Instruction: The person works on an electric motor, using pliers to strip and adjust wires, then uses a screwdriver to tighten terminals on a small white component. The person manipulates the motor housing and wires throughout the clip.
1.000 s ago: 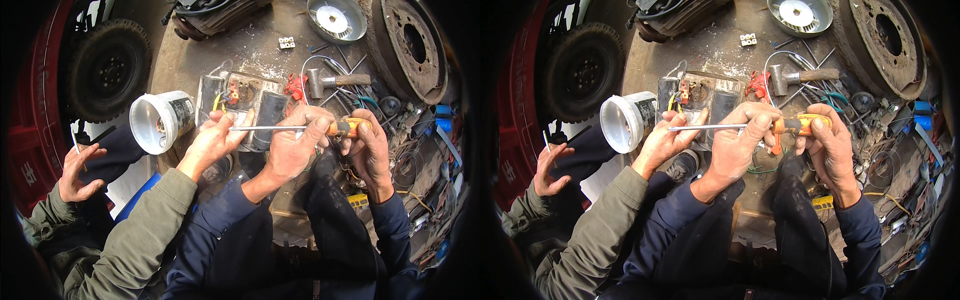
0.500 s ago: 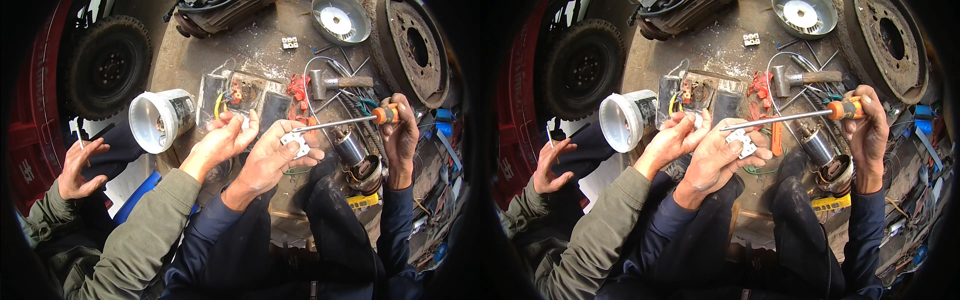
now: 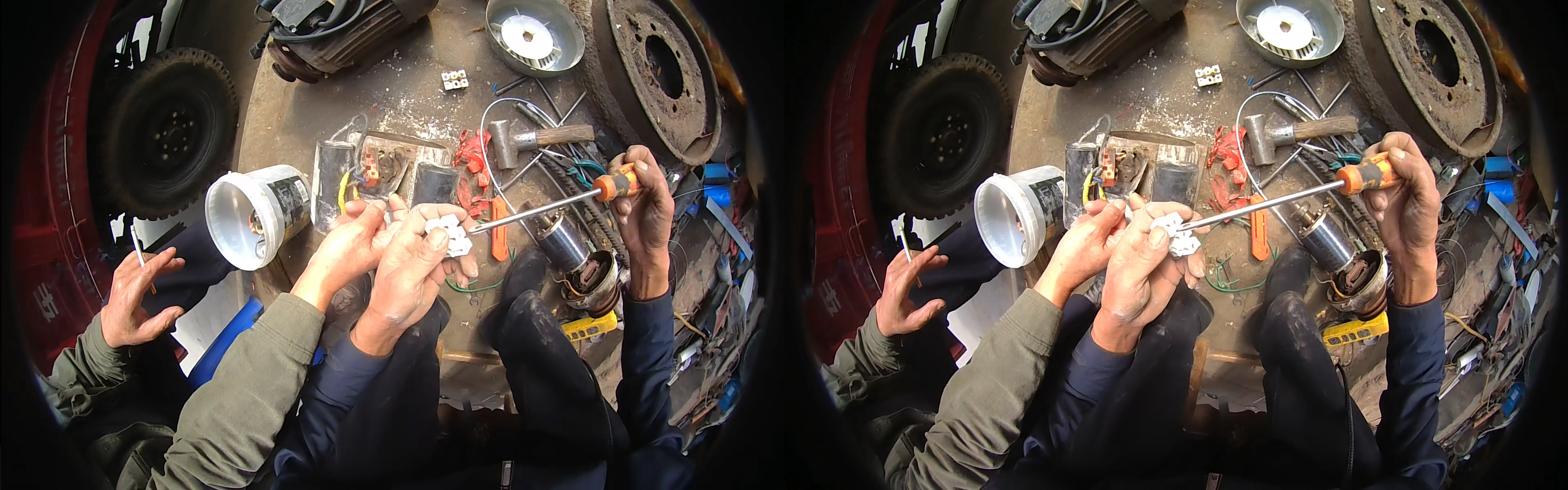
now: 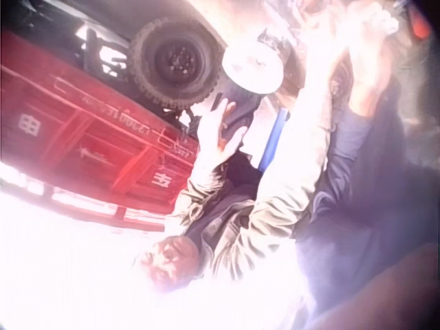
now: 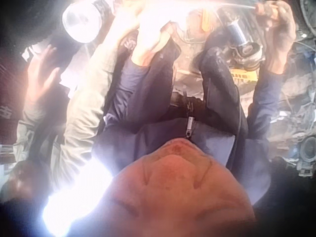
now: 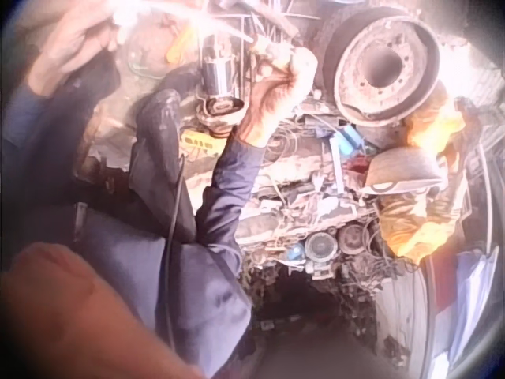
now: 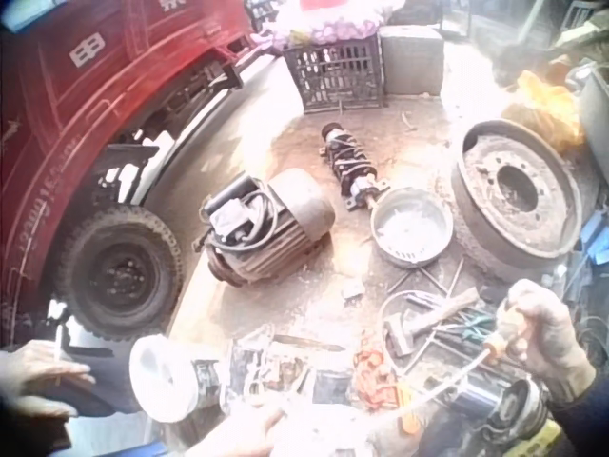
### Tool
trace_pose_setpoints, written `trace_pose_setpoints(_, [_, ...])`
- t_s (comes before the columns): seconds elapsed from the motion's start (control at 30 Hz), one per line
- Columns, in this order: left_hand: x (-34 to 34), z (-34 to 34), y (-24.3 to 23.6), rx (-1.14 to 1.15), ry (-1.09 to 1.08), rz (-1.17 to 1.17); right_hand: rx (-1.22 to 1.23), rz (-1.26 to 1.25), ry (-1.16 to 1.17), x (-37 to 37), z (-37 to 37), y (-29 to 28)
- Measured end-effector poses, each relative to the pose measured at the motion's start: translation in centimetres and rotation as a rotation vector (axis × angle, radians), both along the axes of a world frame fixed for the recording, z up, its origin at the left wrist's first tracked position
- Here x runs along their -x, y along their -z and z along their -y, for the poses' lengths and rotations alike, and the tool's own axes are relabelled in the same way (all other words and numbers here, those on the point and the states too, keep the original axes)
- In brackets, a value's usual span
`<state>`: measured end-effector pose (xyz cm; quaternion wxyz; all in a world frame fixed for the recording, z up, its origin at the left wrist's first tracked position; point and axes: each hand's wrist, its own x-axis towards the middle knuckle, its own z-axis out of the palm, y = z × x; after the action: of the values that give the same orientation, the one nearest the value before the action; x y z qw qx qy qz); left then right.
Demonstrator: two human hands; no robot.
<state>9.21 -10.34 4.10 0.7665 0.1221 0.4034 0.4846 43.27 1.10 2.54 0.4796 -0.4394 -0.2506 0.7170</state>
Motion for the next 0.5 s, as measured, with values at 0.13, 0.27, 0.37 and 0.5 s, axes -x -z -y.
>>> trace_pose_setpoints(0.13, [0.6, -0.5, 0.1, -0.059, -0.120, 0.078, -0.025, 0.004, 0.001, -0.1, -0.3, -0.3])
trace_pose_setpoints(0.27, [0.5, -0.8, 0.1, -0.030, -0.155, 0.104, -0.038, 0.030, -0.019, 0.2, -0.4, -0.6])
trace_pose_setpoints(0.37, [0.4, -0.9, 0.1, -0.004, -0.175, 0.099, -0.065, 0.078, -0.036, 0.5, -0.3, -0.8])
trace_pose_setpoints(0.5, [0.5, -0.9, 0.2, 0.029, -0.171, 0.083, -0.067, 0.126, -0.021, 0.9, -0.2, -1.2])
